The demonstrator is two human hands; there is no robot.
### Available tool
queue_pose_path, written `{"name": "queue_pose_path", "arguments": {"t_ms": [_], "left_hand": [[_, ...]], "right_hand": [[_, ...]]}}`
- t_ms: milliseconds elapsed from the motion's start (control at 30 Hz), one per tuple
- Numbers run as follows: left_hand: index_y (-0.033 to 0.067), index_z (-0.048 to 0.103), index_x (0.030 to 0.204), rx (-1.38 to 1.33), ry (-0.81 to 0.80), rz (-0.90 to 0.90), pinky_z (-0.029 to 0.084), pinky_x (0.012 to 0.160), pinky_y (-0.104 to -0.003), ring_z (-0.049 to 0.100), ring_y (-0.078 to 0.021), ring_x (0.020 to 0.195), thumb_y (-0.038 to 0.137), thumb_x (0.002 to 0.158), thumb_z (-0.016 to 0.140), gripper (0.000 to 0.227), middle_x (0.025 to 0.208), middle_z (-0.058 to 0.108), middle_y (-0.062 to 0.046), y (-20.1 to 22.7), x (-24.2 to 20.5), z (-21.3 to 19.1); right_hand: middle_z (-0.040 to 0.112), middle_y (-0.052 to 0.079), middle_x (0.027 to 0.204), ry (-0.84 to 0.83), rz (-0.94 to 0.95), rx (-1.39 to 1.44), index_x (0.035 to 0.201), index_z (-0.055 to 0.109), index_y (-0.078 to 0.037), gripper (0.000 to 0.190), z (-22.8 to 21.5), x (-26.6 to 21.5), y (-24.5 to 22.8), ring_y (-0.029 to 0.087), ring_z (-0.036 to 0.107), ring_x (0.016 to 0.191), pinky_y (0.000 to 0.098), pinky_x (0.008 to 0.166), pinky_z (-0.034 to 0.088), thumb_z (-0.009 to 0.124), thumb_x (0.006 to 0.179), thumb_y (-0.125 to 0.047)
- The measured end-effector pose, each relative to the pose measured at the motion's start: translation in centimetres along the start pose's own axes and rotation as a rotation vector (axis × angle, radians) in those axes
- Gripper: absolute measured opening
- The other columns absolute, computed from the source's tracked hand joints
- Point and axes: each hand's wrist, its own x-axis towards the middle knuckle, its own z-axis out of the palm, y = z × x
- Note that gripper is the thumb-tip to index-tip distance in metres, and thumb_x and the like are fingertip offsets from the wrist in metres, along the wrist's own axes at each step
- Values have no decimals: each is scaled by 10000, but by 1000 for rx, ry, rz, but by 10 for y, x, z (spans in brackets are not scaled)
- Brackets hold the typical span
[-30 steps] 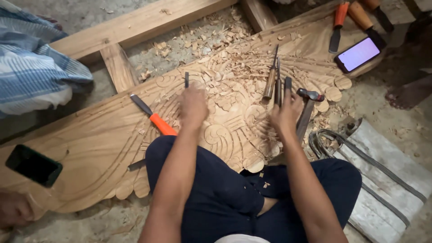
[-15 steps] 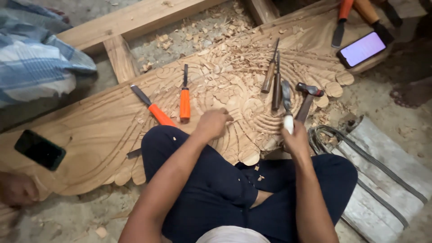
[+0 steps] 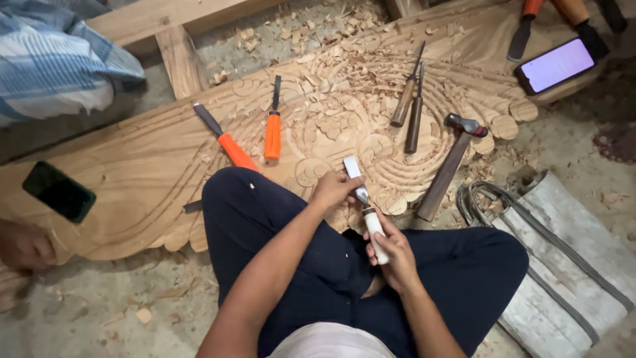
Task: The person carves an intricate design into a wooden headboard using various chisels and a hammer. They switch between different tools and occasionally brush away wood shavings by hand while working.
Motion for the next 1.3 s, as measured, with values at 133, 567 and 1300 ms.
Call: {"name": "queue_pose_path", "arguments": {"t_ms": [133,567,1300], "left_hand": [[22,771,828,-32,28,-15,501,460,-242,632,-79,524,425,873,792,406,661,709,-29,1,9,2],[39,769,882,-178,32,-61,482,448,-244,644,-93,541,338,871,770,299,726,727,-36,3,8,7],[69,774,782,-36,212,12,466,404,-276,580,-109,404,420,896,738,370,551,658,-12,38,-10,10]], "right_hand": [[645,128,977,-14,12,80,1600,332,-72,703,5,0,-15,138,586,607,233,452,473,573,940,-104],[621,128,941,21,58,154,1622,313,-115,735,8,0,-23,116,537,547,201,401,413,538,927,-38],[601,138,963,9,-52,281,1616,335,-96,714,23,22,1,124,512,539,206,393,394,498,928,-5]]}}
